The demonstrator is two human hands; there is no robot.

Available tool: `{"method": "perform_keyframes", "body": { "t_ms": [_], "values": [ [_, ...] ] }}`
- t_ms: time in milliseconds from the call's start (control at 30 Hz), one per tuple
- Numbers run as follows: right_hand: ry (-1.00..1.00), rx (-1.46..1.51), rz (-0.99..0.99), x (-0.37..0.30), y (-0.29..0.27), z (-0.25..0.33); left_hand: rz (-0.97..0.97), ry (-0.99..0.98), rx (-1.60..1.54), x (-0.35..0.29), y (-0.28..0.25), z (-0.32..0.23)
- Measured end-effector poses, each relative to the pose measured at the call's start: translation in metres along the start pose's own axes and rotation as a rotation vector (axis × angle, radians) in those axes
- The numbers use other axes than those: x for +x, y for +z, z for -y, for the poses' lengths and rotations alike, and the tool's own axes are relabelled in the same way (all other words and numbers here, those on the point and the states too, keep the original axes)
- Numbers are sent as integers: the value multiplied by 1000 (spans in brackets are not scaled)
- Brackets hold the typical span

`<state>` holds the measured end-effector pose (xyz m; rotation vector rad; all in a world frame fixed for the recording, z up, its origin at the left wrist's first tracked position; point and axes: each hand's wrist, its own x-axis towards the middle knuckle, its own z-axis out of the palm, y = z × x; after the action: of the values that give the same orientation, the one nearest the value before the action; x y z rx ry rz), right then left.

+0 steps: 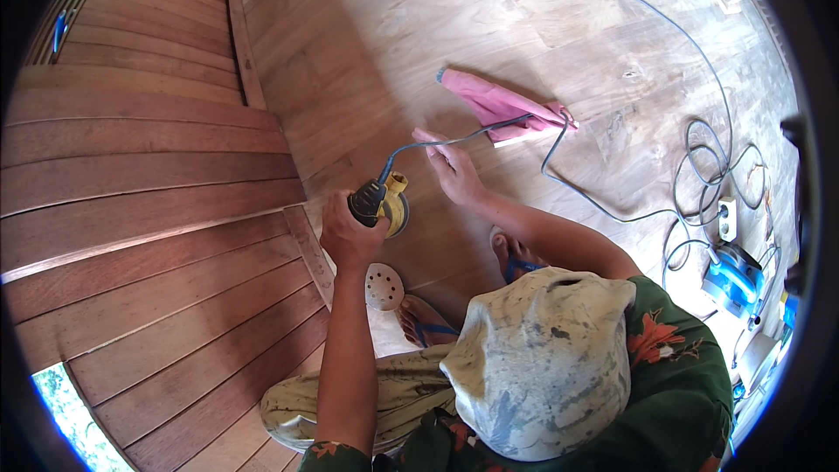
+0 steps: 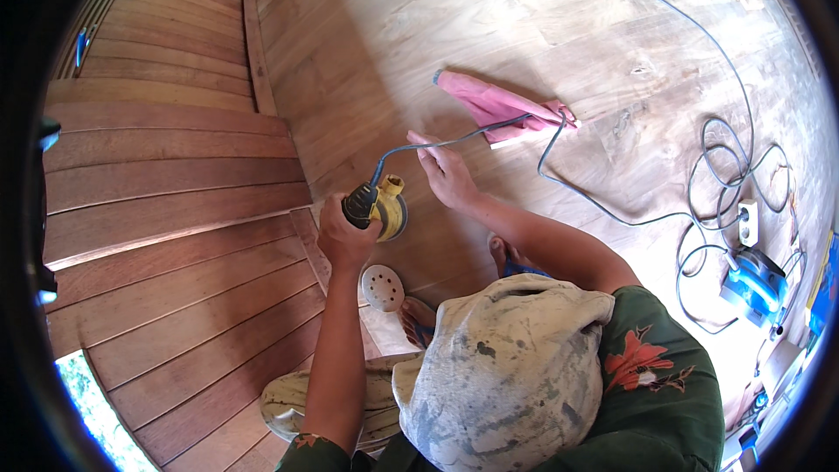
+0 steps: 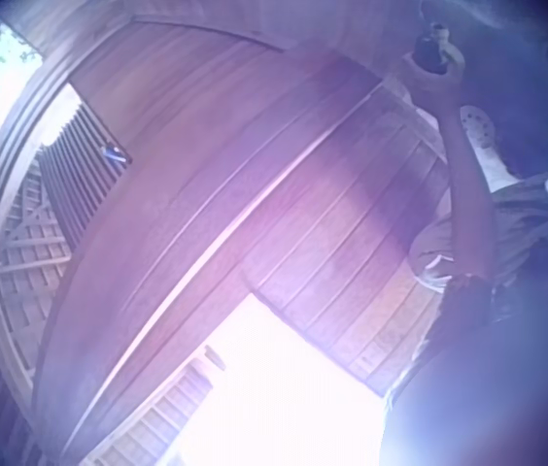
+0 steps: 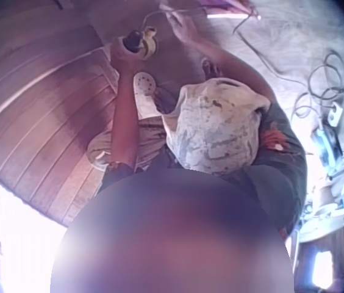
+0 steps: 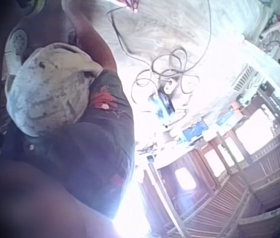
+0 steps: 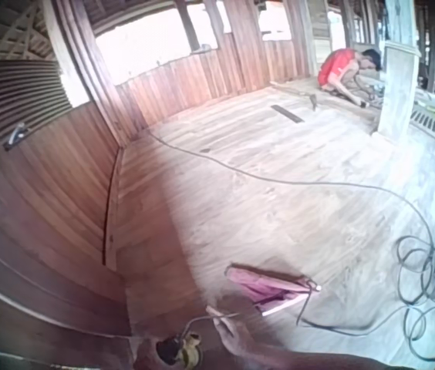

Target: The person removes a used sanding disc from an orbital sander, attaches a new red sanding disc, and then sands a section of the wooden floor near the wall. The person sits on the floor while performing the task.

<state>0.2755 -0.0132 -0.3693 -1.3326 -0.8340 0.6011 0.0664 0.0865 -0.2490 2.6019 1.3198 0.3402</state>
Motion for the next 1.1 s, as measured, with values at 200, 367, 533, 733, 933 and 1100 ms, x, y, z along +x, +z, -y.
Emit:
{"method": "perform_keyframes", "body": {
  "t_ms": [200,367,533,733,933,1100],
  "values": [
    [213,260,25,-3,3,10,-5,1,15,1,1,1],
    [599,787,75,-14,-17,36,-15,-5,16,2,1,0],
    [423,109,65,-5,-65,60,-20,-8,49,4,-1,0],
    [-7,-1141,-178,97,-120,62,-11,-33,18,4,0,-1],
    [124,-1191,314,128,-115,29,2,-55,13,3,-4,-2],
    [197,-944,104,155,-111,34,-10,-32,-9,1,-4,-3]
  ]
}}
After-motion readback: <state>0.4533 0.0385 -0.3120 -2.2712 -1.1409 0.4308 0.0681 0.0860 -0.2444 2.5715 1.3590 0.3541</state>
